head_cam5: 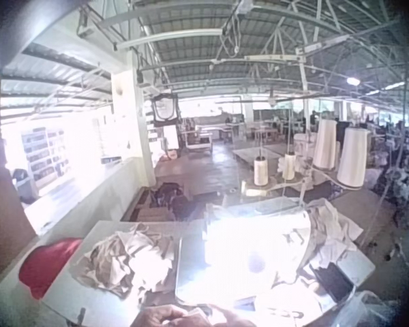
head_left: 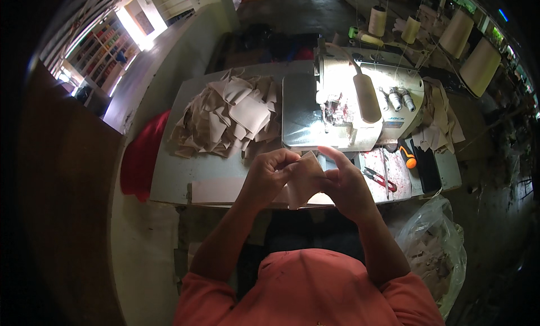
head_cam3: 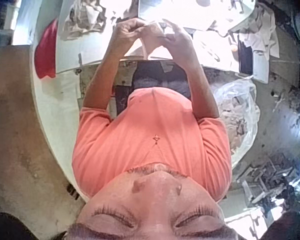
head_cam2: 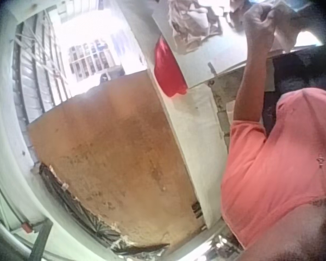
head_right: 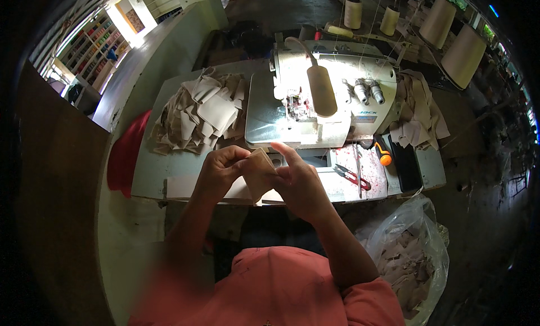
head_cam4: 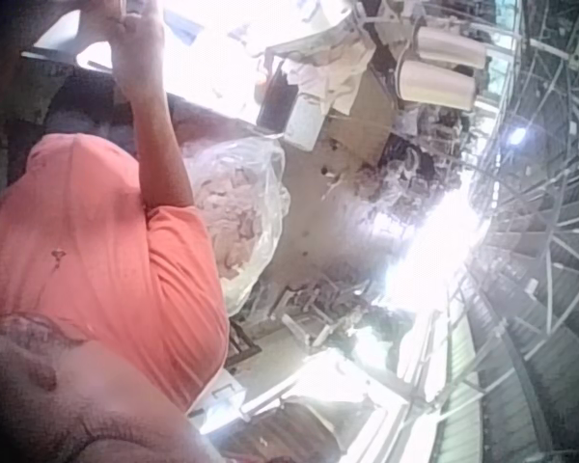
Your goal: The person repeatedly folds small rectangular pieces of light-colored fabric by hand at a sewing workstation. They pick up each piece, fold it in half, and place it on a growing stack to the left of the sewing machine. The person occasionally adjusts the stack and continues folding additional pieces.
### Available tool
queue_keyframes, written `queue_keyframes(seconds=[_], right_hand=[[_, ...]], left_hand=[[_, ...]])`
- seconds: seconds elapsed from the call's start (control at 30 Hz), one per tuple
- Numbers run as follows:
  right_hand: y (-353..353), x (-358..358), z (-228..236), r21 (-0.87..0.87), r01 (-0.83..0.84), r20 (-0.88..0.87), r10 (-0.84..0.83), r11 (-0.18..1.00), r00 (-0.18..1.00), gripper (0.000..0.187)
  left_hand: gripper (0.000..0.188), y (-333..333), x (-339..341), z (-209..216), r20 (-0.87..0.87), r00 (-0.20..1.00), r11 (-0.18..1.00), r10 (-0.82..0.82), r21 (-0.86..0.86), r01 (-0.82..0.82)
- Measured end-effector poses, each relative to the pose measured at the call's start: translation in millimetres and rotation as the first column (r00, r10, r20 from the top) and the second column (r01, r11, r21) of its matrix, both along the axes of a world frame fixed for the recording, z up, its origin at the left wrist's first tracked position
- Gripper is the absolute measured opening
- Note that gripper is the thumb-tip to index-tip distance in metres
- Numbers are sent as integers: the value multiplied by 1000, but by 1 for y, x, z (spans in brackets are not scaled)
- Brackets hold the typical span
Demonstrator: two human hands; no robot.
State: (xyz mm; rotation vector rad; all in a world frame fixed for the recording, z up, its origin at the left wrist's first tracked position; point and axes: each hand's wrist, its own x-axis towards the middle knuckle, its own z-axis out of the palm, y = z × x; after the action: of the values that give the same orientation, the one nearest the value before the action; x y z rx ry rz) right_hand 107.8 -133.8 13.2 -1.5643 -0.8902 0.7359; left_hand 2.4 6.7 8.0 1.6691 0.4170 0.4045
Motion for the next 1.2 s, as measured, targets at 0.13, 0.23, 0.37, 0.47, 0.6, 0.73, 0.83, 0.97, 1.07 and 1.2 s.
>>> queue_keyframes(seconds=[0.13,0.23,0.37,0.47,0.6,0.73,0.83,0.97,1.07,1.2], right_hand=[[-3,1,-2,42,-29,-171,36,999,985,29],[-5,1,-6,77,7,-235,11,997,972,17],[-8,2,-8,103,73,-296,-40,992,954,11],[-4,9,-16,122,112,-370,-59,986,927,10],[14,25,-50,138,190,-501,-97,972,860,14],[14,27,-73,124,231,-495,-142,965,857,18],[11,17,-73,207,325,-538,-170,923,826,26],[22,29,-69,221,289,-491,-150,931,858,28],[26,34,-67,213,307,-495,-169,927,852,21],[29,33,-67,256,328,-496,-168,909,852,17]], left_hand=[[15,-3,0,5,2,1000,1000,15,10,-15],[14,-5,2,5,-8,1000,1000,29,10,-29],[14,-8,9,9,-13,999,995,38,90,-37],[15,-4,26,10,-58,996,955,69,291,-49],[15,13,66,-21,126,987,775,95,613,-153],[14,18,70,-25,-38,997,420,-70,905,64],[15,14,70,-22,-70,995,450,-67,888,93],[18,28,87,-22,-47,998,550,-52,833,68],[18,32,96,-20,-51,995,569,-87,817,91],[20,37,97,-28,29,998,480,-49,877,-2]])
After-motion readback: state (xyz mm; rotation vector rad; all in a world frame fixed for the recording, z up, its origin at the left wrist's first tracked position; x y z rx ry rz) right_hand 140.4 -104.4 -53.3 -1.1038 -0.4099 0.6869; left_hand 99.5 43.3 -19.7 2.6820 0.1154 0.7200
